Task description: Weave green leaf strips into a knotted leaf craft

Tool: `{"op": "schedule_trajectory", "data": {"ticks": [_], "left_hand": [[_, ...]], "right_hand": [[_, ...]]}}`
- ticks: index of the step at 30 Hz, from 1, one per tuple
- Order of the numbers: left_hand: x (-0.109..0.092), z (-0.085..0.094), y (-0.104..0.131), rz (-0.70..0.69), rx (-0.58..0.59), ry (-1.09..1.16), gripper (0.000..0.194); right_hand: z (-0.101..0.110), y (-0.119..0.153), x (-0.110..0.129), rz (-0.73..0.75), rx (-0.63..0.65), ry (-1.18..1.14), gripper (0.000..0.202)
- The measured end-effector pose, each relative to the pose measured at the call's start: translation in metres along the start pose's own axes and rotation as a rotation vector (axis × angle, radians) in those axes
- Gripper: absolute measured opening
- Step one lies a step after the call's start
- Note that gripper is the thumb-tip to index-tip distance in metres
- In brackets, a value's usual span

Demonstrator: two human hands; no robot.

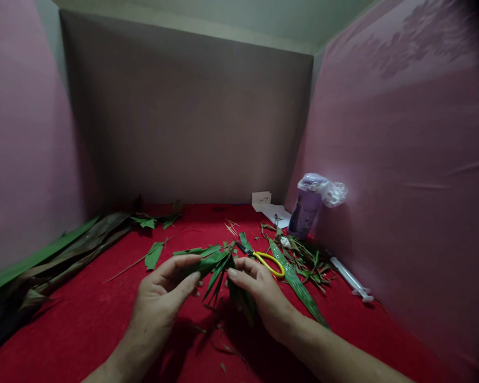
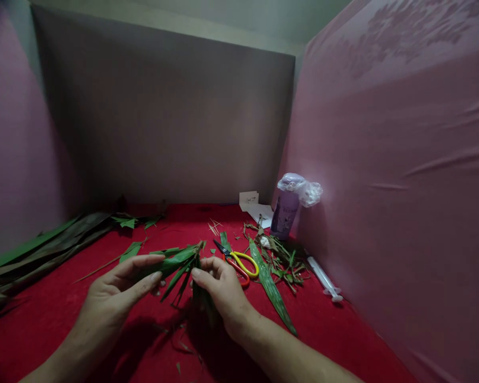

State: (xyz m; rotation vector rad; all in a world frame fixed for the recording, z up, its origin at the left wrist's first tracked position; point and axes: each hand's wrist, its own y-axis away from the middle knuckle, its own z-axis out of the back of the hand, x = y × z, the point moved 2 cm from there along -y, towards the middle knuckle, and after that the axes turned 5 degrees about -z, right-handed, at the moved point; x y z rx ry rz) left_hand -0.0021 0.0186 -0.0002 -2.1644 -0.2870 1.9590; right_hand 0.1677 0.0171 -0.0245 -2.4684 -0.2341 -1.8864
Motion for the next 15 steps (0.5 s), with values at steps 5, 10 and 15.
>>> {"op": "schedule_trajectory", "data": {"ticks": [5,10,15], "left_hand": [[-0.0003,-0.0019,0.0001,0.043,-0.003,0.027,0.016],[0.0020,-0.0039,0.0003,0.147,0.050,0.069,0.026],[0.0026,-0.0087,0.0028,0.412,0.188,0.142,0.027]], "right_hand": [[-0.0025,0.0005,0.0029,0.024,0.072,-0.054,0.029],[-0.0004,0.0008,0.0026,-0.004,0.102,-0.094,0.027],[-0.0017,0.0028,0.0033,0.000,0.097,-0.058,0.026]]}}
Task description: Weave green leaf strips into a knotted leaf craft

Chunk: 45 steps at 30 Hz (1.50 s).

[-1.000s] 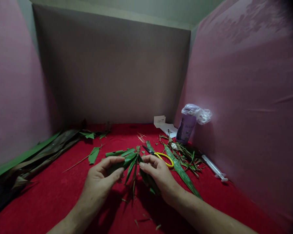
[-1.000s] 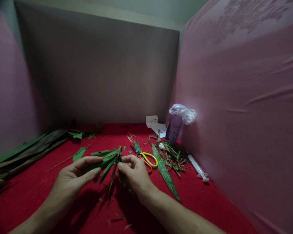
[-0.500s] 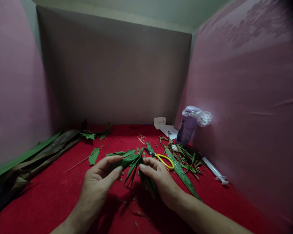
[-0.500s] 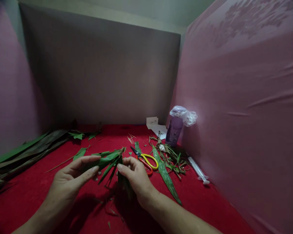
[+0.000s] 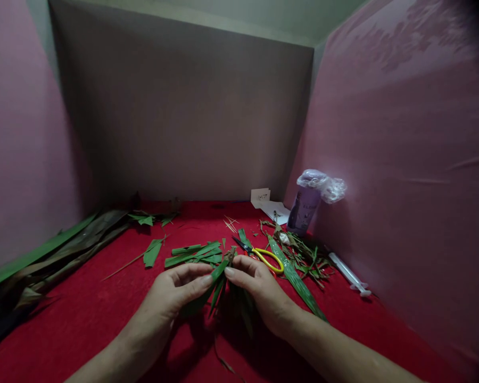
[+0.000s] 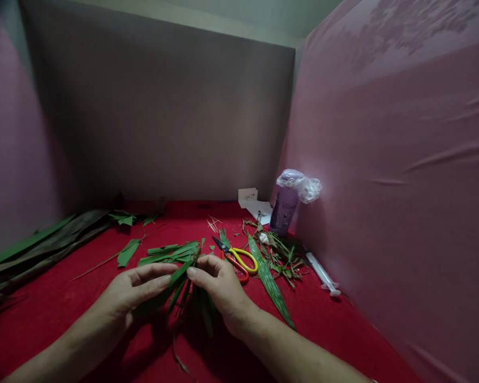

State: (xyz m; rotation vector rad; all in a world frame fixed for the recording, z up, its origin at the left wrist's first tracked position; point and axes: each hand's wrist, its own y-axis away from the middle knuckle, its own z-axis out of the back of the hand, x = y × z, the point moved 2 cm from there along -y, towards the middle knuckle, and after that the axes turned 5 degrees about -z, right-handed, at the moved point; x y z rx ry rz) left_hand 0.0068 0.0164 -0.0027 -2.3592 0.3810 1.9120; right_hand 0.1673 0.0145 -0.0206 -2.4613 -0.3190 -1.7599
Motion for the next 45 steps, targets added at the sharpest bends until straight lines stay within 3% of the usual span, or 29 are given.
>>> {"op": "schedule_trajectory", "data": {"ticks": [4,12,19,27,40,45], "left_hand": [[0.005,0.001,-0.001,0.064,0.075,0.001,0.020],[0.009,0.006,-0.003,0.056,0.075,-0.022,0.016],[0.005,0.006,-0.003,-0.032,0.021,-0.122,0.015],[0.010,0.007,-0.003,0.107,0.128,-0.010,0.022],[0.012,0.007,-0.001,0.183,0.210,0.067,0.017],[0.010,0.007,0.001,0.162,0.166,0.005,0.019]], "right_hand": [[-0.002,0.003,-0.001,-0.053,-0.044,0.053,0.026],[-0.004,0.005,-0.002,-0.154,-0.045,0.040,0.027],[-0.002,0.004,-0.002,-0.238,-0.029,0.002,0.028],[-0.001,0.004,-0.007,-0.257,0.008,0.001,0.028],[-0.004,0.006,-0.011,-0.227,0.023,0.008,0.027],[-0.006,0.007,-0.008,-0.224,0.038,-0.004,0.028]]}}
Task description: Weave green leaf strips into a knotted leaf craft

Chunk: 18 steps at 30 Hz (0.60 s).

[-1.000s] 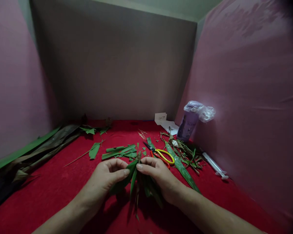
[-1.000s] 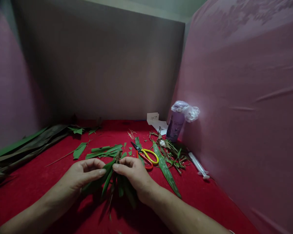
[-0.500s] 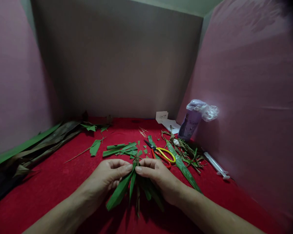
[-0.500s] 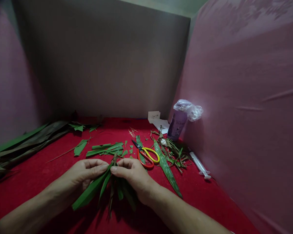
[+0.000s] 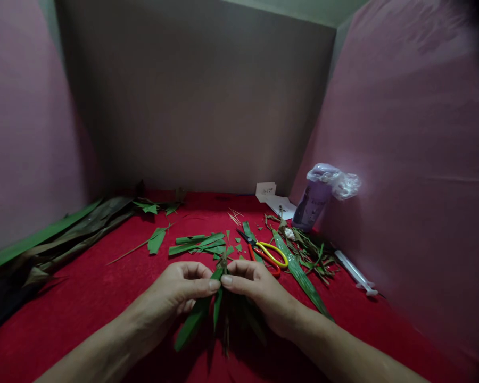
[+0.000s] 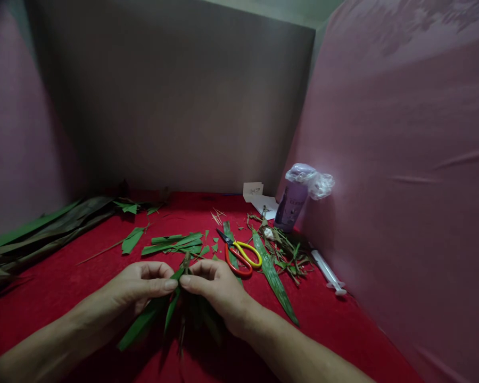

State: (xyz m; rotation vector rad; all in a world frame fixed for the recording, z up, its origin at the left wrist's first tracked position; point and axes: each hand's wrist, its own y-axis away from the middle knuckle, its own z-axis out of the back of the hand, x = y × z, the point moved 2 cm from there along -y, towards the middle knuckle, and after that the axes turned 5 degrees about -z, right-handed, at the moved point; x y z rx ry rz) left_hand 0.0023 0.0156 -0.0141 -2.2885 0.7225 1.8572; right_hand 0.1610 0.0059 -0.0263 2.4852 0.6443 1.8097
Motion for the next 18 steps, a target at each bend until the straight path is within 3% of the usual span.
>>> {"op": "schedule_trajectory", "data": {"ticks": [18], "left_hand": [[-0.0081,0.0007,0.0002,-0.122,-0.125,-0.231,0.014]], "right_hand": [[-0.0011,0.0014,0.0005,-0.021,0.008,0.044,0.024]]}}
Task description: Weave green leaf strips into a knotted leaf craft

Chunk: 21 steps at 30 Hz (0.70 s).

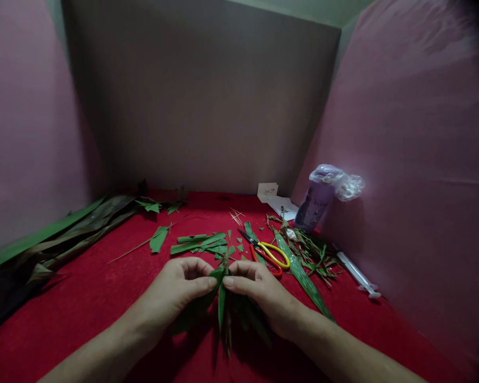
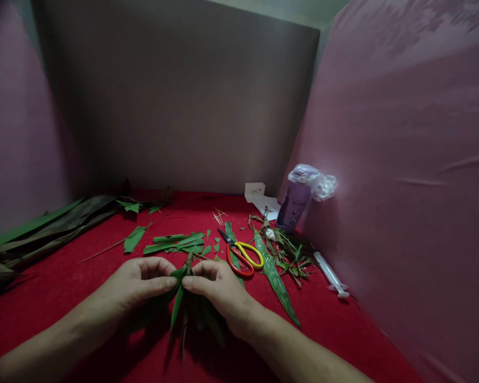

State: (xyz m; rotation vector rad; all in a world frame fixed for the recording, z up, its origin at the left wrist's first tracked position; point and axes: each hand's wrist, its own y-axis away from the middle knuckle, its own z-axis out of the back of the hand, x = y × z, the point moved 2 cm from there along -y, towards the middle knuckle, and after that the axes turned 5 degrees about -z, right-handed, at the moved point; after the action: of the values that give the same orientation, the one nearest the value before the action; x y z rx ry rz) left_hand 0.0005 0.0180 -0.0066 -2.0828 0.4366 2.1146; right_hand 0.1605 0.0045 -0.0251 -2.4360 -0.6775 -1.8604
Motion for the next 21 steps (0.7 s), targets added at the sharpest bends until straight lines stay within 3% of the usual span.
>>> {"op": "schedule_trajectory", "data": {"ticks": [8,17,21], "left_hand": [[0.0017,0.0011,-0.0019,0.054,-0.026,-0.032,0.025],[0.0034,0.0023,-0.0001,0.160,0.134,0.087,0.016],[0.0033,0.0034,-0.0004,0.147,0.087,0.076,0.017]], "right_hand": [[0.0005,-0.0021,-0.0002,-0.003,-0.013,0.016,0.024],[0.0061,-0.0051,-0.0011,0.026,-0.088,-0.056,0.026],[0.0070,-0.0056,-0.0005,0.018,-0.090,-0.078,0.025]]}}
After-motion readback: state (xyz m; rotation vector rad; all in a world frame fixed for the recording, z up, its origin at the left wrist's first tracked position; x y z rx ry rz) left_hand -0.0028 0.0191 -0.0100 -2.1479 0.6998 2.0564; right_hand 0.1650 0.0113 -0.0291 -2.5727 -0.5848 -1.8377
